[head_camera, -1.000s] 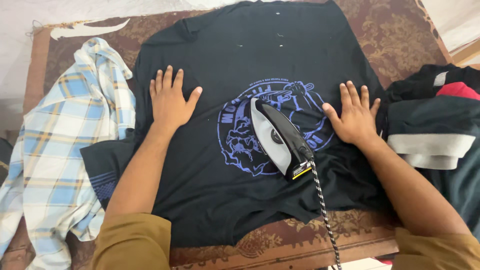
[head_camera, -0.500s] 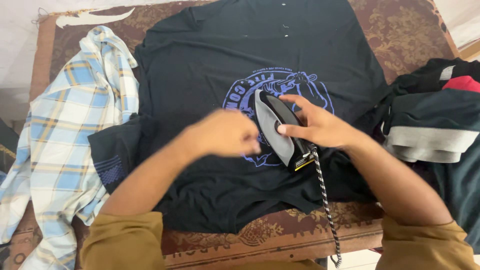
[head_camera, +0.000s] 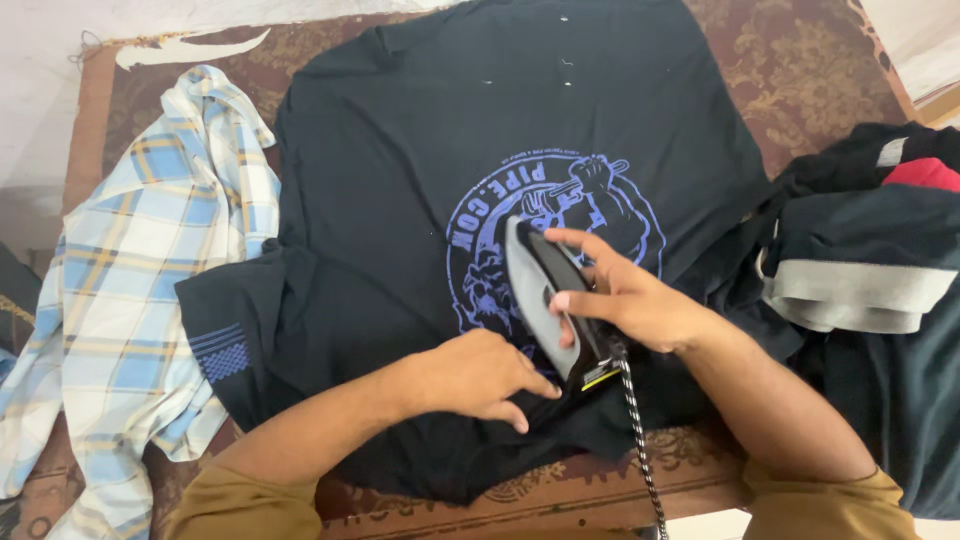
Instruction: The person irons a light blue and white plaid shirt on a patterned ironing board, smoothing the sleeves and body. Then the person irons a black t-shirt with a graphic print, moving the iron over the front and sides.
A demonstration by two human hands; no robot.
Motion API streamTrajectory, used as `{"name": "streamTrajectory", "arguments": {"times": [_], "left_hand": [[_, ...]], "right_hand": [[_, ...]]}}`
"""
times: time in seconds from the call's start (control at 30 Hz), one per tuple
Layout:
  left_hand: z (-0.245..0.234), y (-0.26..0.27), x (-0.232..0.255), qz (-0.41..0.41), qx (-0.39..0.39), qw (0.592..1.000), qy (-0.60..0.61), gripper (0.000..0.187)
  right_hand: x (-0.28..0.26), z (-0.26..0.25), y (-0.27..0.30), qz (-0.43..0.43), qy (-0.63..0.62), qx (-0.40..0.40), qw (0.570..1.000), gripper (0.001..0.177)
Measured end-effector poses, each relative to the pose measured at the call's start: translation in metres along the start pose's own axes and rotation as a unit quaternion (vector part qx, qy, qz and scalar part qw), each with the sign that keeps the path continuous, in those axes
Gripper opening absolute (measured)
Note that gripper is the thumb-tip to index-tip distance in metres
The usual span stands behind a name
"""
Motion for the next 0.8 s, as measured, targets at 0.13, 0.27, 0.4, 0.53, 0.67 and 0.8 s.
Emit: {"name": "streamTrajectory", "arguments": {"times": [0.13, 0.27, 0.4, 0.53, 0.67, 0.8], "left_hand": [[0.004, 0.001, 0.003, 0.009, -0.001, 1.0, 0.009, 0.057], [0.008, 0.002, -0.003, -0.021, -0.027, 0.999, 0.02, 0.059], [0.005, 0.0, -0.004, -0.02, -0.019, 0.999, 0.038, 0.057], [-0.006, 0.002, -0.009, -0.027, 0.012, 0.998, 0.056, 0.052], [-0.034, 0.009, -0.035, -0.116, 0.094, 0.989, -0.001, 0.039], [-0.071, 0.032, -0.07, -0.225, 0.261, 0.937, -0.057, 0.032]], "right_hand": [[-0.002, -0.005, -0.006, -0.032, 0.008, -0.014, 0.999, 0.075], [-0.013, -0.048, -0.016, -0.044, -0.01, 0.101, 0.994, 0.075], [-0.027, -0.076, -0.017, -0.071, -0.044, 0.164, 0.983, 0.074], [-0.021, -0.066, -0.015, -0.061, -0.063, 0.166, 0.982, 0.077], [-0.004, -0.03, -0.012, -0.012, -0.056, 0.09, 0.994, 0.079], [0.003, -0.01, -0.009, 0.006, -0.046, 0.022, 0.999, 0.076]]}}
Point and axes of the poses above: each hand's wrist, its own y-axis away from the middle knuckle, its own z-axis out of the palm, x = y × z, the point moved 8 cm from there along -y, towards the middle knuckle, and after that the axes turned 9 degrees about -y, right-handed, at the moved point
